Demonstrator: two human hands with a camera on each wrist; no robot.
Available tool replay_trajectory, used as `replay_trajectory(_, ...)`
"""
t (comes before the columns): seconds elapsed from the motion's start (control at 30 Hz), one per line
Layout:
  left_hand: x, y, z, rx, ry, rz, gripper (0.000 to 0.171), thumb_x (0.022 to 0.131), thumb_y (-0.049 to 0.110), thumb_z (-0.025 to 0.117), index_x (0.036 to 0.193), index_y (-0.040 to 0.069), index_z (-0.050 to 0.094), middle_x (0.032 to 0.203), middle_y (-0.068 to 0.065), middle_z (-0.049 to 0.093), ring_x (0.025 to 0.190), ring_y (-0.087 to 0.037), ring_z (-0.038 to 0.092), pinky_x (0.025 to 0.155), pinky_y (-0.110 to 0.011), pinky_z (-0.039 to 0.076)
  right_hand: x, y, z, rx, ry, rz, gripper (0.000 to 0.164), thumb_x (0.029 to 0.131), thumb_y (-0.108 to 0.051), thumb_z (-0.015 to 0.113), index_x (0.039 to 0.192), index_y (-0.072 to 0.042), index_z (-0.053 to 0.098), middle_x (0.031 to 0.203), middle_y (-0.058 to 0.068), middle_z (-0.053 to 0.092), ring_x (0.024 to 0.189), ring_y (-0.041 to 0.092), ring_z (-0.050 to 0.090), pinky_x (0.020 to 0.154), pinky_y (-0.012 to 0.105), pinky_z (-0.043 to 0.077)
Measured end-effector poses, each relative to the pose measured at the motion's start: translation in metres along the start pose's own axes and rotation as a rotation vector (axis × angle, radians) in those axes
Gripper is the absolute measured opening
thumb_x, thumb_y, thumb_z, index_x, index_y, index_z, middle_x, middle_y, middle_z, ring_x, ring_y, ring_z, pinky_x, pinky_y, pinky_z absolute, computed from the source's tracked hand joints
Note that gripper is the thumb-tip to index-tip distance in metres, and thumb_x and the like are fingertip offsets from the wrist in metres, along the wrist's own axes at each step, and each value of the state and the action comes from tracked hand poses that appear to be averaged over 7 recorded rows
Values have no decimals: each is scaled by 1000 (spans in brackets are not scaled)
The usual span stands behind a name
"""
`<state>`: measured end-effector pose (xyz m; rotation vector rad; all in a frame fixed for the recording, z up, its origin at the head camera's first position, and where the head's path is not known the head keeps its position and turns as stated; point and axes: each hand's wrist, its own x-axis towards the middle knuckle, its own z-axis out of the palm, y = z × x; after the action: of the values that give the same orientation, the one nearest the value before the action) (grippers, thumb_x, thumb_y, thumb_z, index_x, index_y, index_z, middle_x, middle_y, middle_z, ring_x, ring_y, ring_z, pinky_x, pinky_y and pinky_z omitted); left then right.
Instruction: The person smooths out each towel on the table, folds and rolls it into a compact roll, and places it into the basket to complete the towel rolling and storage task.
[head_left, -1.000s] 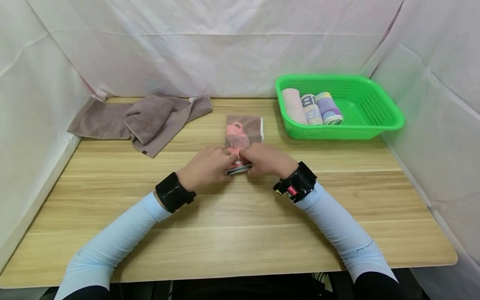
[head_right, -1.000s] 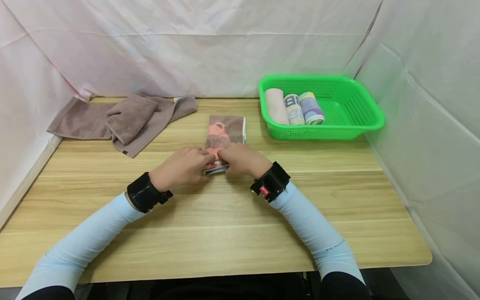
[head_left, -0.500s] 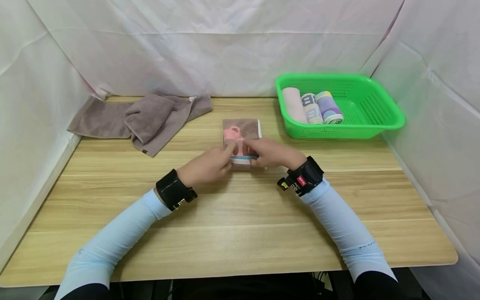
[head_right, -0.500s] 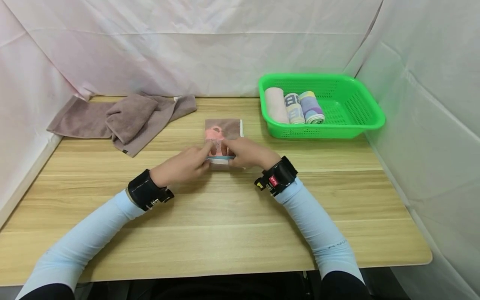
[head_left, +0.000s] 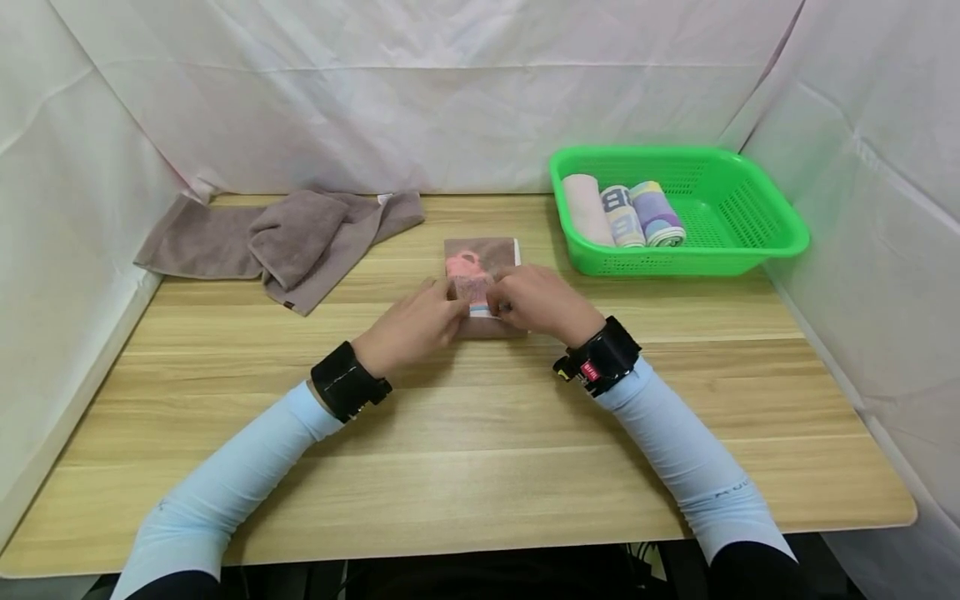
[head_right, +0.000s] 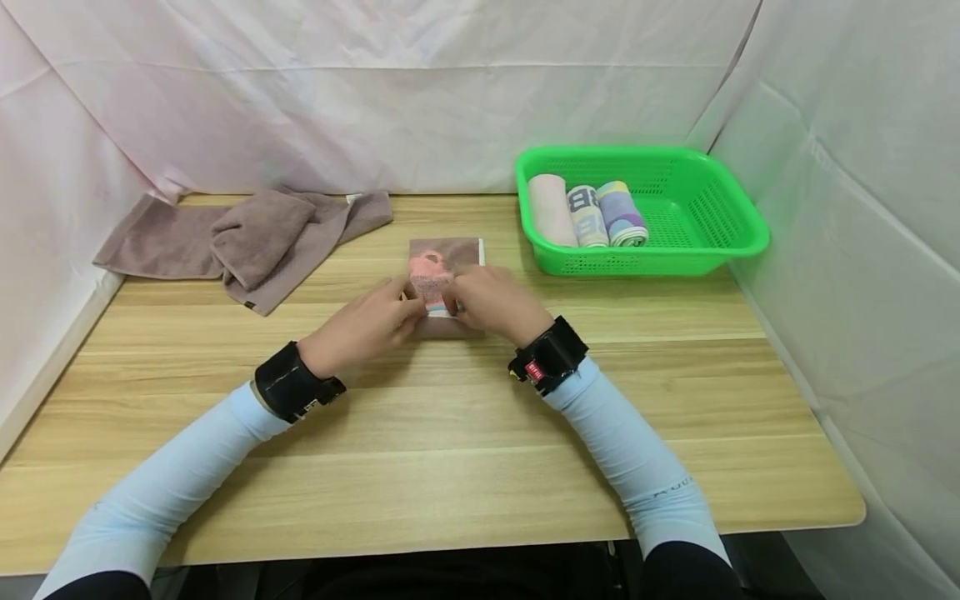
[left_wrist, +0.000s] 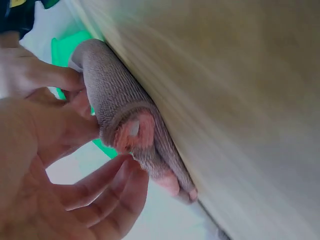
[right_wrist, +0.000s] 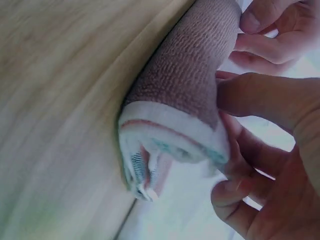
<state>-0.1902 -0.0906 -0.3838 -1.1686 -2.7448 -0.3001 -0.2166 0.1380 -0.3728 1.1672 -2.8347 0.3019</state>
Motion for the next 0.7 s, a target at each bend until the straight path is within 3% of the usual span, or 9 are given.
replay_trajectory(0.1, -1, 2, -2, 81, -6, 11, 12, 95, 21, 72, 87, 12, 71, 97, -9, 55, 87, -27, 49, 74, -38, 47, 0, -7, -3, -63, -28, 22, 4, 82, -16, 77, 85, -18, 79, 87, -2, 68, 74, 18, 64, 65, 35, 52)
replay_trajectory(0.23, -1, 3, -5, 140, -23, 53, 26, 86, 32, 85, 79, 13, 69, 100, -8, 58, 91, -29, 52, 75, -39, 48, 0, -14, -4, -119, -57, 48, 19, 76, -27, 87, 88, -19, 74, 85, -3, 68, 71, 20, 63, 62, 38, 51)
replay_trajectory(0.33, -2, 2, -5, 168, -15, 86, 19, 83, 22, 87, 82, 11, 72, 103, -8, 60, 91, -29, 55, 74, -40, 50, 0, -16, -2, -142, -51, 46, 31, 70, -25, 92, 88, -19, 68, 85, -4, 67, 68, 21, 61, 60, 38, 48)
replay_trajectory(0.47, -2, 0, -4, 158, 6, 106, 8, 84, 6, 81, 85, 9, 73, 98, -8, 63, 87, -27, 58, 72, -39, 51, 1, -14, 2, -153, -34, 33, 32, 69, -16, 89, 86, -17, 62, 79, -3, 62, 64, 21, 56, 55, 36, 43)
replay_trajectory(0.7, -2, -2, -2, 89, 10, 78, 16, 81, 4, 71, 94, 7, 62, 81, -6, 59, 76, -27, 61, 66, -42, 52, 1, -5, 8, 12, -24, 15, 42, 67, -11, 83, 101, -18, 59, 77, -3, 57, 68, 18, 54, 59, 33, 42)
